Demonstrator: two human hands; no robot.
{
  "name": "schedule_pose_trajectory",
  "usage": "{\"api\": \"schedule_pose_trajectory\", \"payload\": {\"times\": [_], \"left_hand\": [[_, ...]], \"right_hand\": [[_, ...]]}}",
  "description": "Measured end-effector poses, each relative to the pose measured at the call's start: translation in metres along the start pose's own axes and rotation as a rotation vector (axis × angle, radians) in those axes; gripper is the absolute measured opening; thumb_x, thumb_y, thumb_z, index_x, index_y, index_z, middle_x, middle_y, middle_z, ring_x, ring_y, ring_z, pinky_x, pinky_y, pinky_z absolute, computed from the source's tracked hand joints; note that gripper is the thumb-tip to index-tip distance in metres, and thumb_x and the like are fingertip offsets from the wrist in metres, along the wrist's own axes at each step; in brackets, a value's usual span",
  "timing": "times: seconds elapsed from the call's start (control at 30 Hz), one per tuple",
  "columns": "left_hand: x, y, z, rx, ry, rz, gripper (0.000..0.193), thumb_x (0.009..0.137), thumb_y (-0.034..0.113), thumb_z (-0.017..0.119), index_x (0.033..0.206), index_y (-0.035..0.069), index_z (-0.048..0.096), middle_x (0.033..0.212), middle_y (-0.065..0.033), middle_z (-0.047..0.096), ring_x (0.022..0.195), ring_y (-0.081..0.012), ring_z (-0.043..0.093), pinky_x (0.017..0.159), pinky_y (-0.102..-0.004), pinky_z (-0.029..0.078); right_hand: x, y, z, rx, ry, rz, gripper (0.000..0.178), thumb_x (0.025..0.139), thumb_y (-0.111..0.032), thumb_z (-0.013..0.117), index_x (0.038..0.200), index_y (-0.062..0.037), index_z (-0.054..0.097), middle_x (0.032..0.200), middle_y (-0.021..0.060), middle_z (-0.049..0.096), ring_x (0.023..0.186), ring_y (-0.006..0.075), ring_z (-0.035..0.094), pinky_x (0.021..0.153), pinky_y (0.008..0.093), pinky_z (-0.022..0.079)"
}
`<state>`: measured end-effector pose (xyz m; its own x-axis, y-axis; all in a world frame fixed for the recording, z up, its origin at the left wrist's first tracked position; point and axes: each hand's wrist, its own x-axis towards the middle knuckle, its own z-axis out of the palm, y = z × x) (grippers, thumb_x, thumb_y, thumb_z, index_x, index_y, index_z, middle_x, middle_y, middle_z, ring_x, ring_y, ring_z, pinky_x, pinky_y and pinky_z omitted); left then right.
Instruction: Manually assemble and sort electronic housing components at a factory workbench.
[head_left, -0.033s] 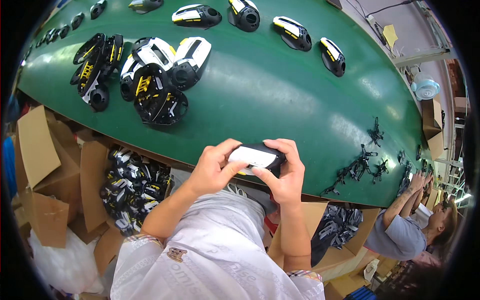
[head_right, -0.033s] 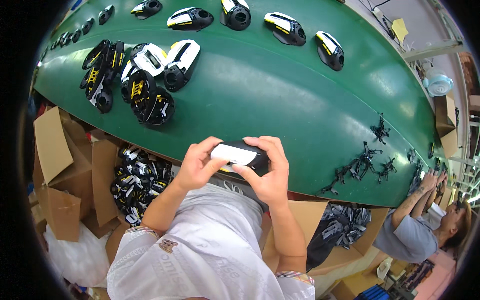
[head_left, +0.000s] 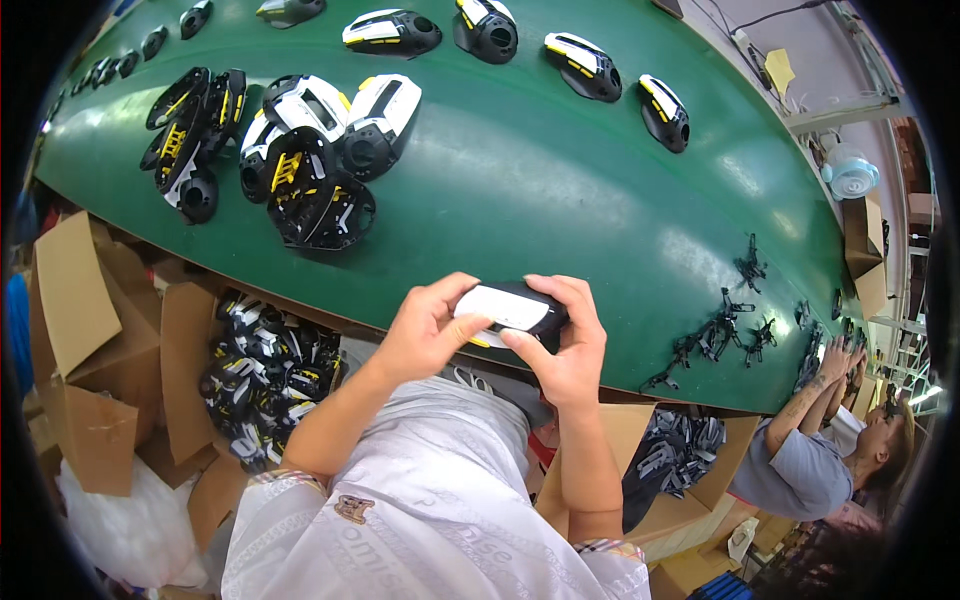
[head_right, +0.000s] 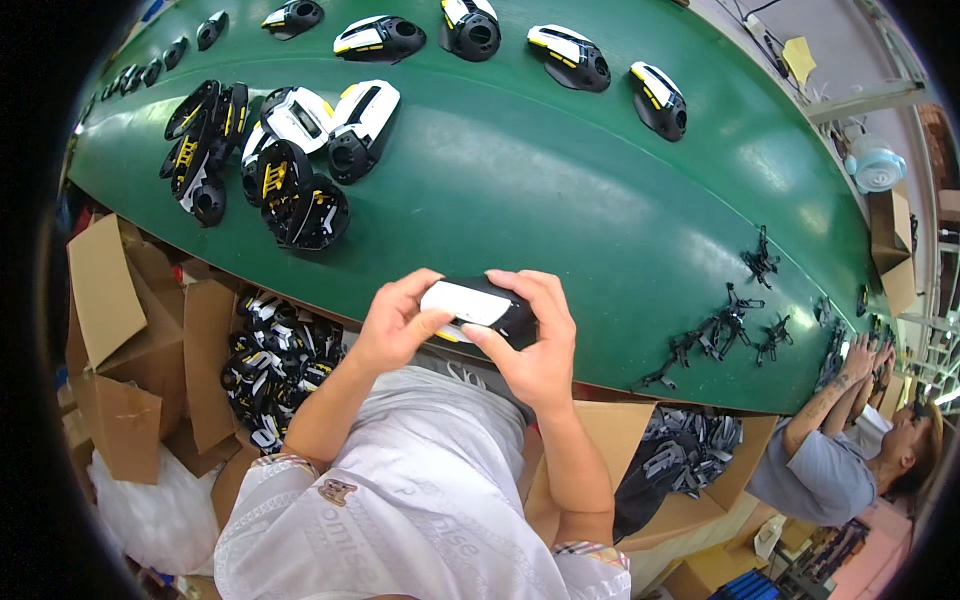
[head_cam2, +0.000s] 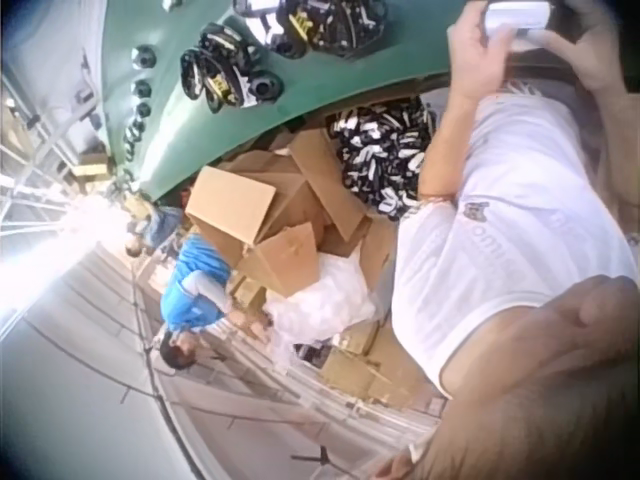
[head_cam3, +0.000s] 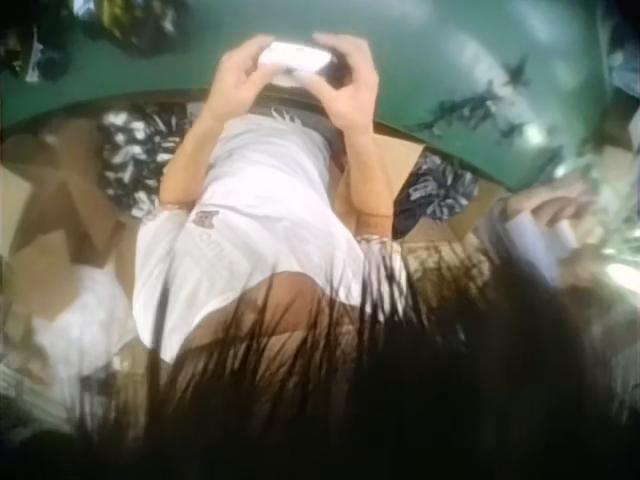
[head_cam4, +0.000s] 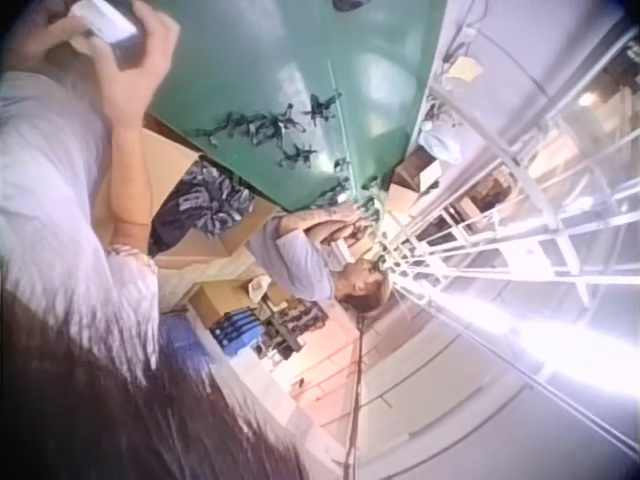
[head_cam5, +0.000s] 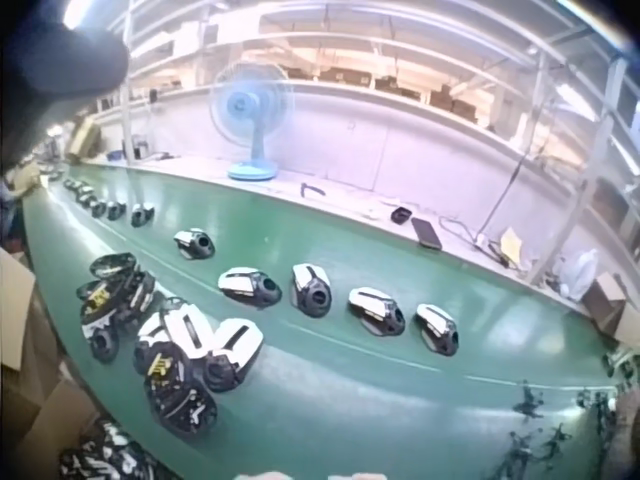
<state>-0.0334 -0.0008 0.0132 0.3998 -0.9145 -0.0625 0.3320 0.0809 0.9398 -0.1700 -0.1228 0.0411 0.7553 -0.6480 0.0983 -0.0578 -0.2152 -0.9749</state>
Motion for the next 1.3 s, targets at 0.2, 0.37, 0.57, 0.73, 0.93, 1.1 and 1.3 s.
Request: {"api": "schedule_pose_trajectory", "payload": {"times": [0.2, 0.37, 0.57, 0.73, 0.93, 1.1, 1.3], "left_hand": [[0.003, 0.005, -0.008, -0.157, -0.019, -0.058, 0.025, 0.092, 0.008, 0.055, 0.112, -0.006, 0.051, 0.099, -0.0076, 0.061, 0.092, -0.0083, 0.056, 0.081, -0.0234, 0.046], [-0.002, 0.002, -0.01, -0.018, -0.059, -0.033, 0.024, 0.09, 0.008, 0.058, 0.109, -0.006, 0.052, 0.093, -0.0068, 0.062, 0.086, -0.008, 0.057, 0.076, -0.0228, 0.047], [-0.012, 0.004, -0.005, 0.067, -0.105, -0.01, 0.021, 0.088, 0.008, 0.06, 0.103, -0.006, 0.054, 0.087, -0.0073, 0.064, 0.077, -0.0062, 0.057, 0.067, -0.0208, 0.045], [-0.012, 0.005, -0.009, 0.246, -0.209, -0.006, 0.022, 0.089, 0.009, 0.06, 0.104, -0.005, 0.054, 0.086, -0.0063, 0.064, 0.077, -0.0064, 0.057, 0.066, -0.0205, 0.045], [-0.003, -0.001, 0.0, -0.266, 0.009, -0.093, 0.023, 0.091, 0.01, 0.056, 0.108, -0.006, 0.052, 0.097, -0.0068, 0.062, 0.088, -0.0092, 0.058, 0.078, -0.0233, 0.047], [0.003, 0.003, -0.011, -0.199, -0.093, -0.196, 0.033, 0.089, 0.02, 0.061, 0.109, -0.004, 0.051, 0.101, -0.0073, 0.061, 0.092, -0.0092, 0.057, 0.083, -0.0248, 0.046], [0.007, 0.009, -0.017, -0.342, -0.172, -0.251, 0.025, 0.092, 0.012, 0.056, 0.111, -0.005, 0.053, 0.102, -0.0084, 0.063, 0.092, -0.0093, 0.058, 0.083, -0.0243, 0.047]], "right_hand": [[-0.002, -0.001, -0.009, 0.282, -0.07, 0.25, 0.066, 0.07, -0.004, 0.077, 0.128, 0.0003, 0.045, 0.113, 0.0094, 0.054, 0.105, 0.0155, 0.055, 0.086, 0.0285, 0.046], [-0.01, 0.0, -0.009, 0.318, -0.04, 0.232, 0.062, 0.07, -0.004, 0.077, 0.124, 0.0018, 0.047, 0.111, 0.0102, 0.055, 0.105, 0.0171, 0.055, 0.089, 0.0307, 0.045], [-0.008, 0.0, -0.02, 0.524, -0.081, 0.293, 0.048, 0.076, -0.003, 0.069, 0.119, 0.0039, 0.049, 0.108, 0.0086, 0.054, 0.096, 0.0147, 0.053, 0.087, 0.0295, 0.043], [-0.01, 0.007, -0.023, 0.535, -0.068, 0.292, 0.045, 0.076, -0.004, 0.069, 0.117, 0.0034, 0.051, 0.108, 0.0081, 0.054, 0.097, 0.0141, 0.052, 0.087, 0.0293, 0.043], [-0.006, 0.001, -0.017, 0.396, -0.143, 0.172, 0.066, 0.072, -0.002, 0.073, 0.13, 0.0026, 0.041, 0.114, 0.0104, 0.052, 0.106, 0.0169, 0.051, 0.094, 0.0303, 0.041], [-0.013, 0.005, -0.015, 0.402, -0.048, 0.269, 0.069, 0.065, 0.0, 0.08, 0.124, 0.0033, 0.046, 0.112, 0.0101, 0.053, 0.098, 0.015, 0.054, 0.084, 0.029, 0.049], [-0.006, 0.004, -0.02, 0.38, -0.152, 0.286, 0.065, 0.066, 0.001, 0.078, 0.123, -0.0003, 0.047, 0.112, 0.0071, 0.052, 0.106, 0.015, 0.051, 0.088, 0.0293, 0.045]]}}
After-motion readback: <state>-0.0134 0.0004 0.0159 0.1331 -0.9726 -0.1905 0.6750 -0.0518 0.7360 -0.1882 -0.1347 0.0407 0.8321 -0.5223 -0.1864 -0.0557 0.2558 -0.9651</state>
